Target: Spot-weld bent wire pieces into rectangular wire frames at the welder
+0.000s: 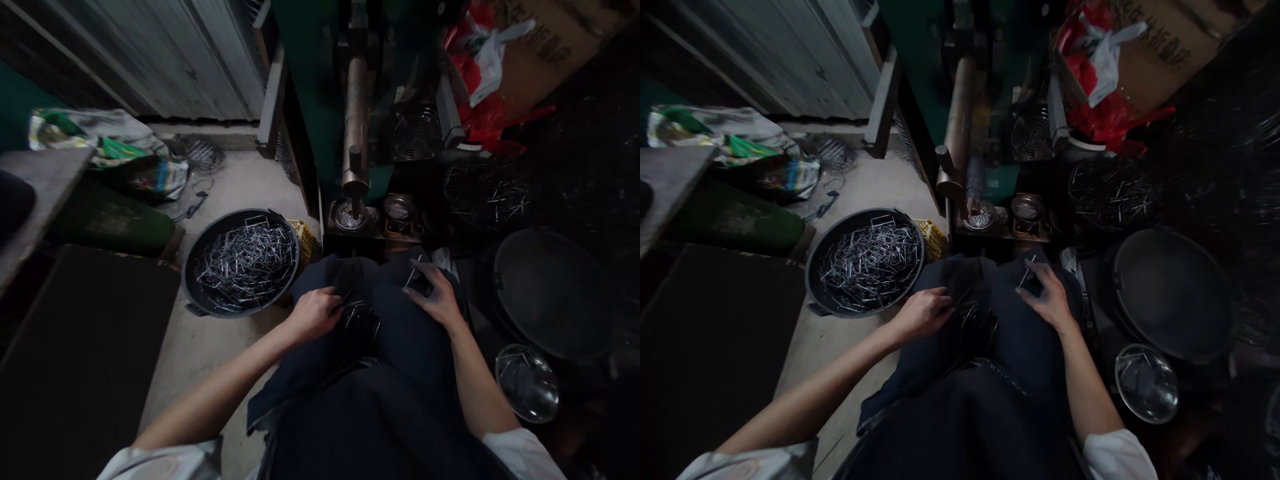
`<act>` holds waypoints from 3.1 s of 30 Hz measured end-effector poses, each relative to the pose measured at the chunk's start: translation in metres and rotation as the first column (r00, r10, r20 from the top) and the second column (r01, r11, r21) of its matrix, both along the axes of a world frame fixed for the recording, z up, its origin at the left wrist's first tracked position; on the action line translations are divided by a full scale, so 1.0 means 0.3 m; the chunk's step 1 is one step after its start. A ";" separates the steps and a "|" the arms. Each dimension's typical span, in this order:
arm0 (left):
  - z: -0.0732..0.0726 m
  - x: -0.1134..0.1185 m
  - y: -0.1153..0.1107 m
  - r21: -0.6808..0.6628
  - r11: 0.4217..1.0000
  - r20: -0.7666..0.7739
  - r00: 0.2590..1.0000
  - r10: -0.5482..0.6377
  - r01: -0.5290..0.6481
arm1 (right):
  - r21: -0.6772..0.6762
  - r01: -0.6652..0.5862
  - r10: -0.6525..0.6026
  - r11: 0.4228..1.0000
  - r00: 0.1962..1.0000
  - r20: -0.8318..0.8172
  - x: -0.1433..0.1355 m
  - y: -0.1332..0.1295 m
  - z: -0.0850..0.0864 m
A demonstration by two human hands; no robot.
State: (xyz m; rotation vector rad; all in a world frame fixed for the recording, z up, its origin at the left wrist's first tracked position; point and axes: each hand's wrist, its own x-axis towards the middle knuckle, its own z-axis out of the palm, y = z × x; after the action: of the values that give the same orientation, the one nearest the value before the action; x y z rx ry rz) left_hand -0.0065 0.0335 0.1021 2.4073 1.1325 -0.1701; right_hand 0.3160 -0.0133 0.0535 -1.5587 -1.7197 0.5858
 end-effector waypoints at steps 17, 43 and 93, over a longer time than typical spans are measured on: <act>-0.016 -0.069 0.074 -0.182 0.909 0.407 0.813 0.416 -0.375 | 0.033 -0.081 0.086 0.996 0.984 -0.156 -0.104 0.055 0.066; -0.073 0.156 0.071 -0.892 0.419 0.426 -0.009 0.904 -0.167 | 0.141 -0.338 0.354 0.931 0.929 -0.111 -0.262 0.188 0.095; -0.050 0.161 0.100 -0.855 0.504 0.518 -0.168 0.839 -0.123 | 0.146 -0.455 0.472 0.878 0.875 -0.111 -0.231 0.319 0.175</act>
State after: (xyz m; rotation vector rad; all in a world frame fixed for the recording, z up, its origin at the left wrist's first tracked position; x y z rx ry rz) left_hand 0.0416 0.0636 0.0869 0.7074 0.9773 1.1501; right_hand 0.2467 0.0826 0.1059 -0.9905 -1.9872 0.7976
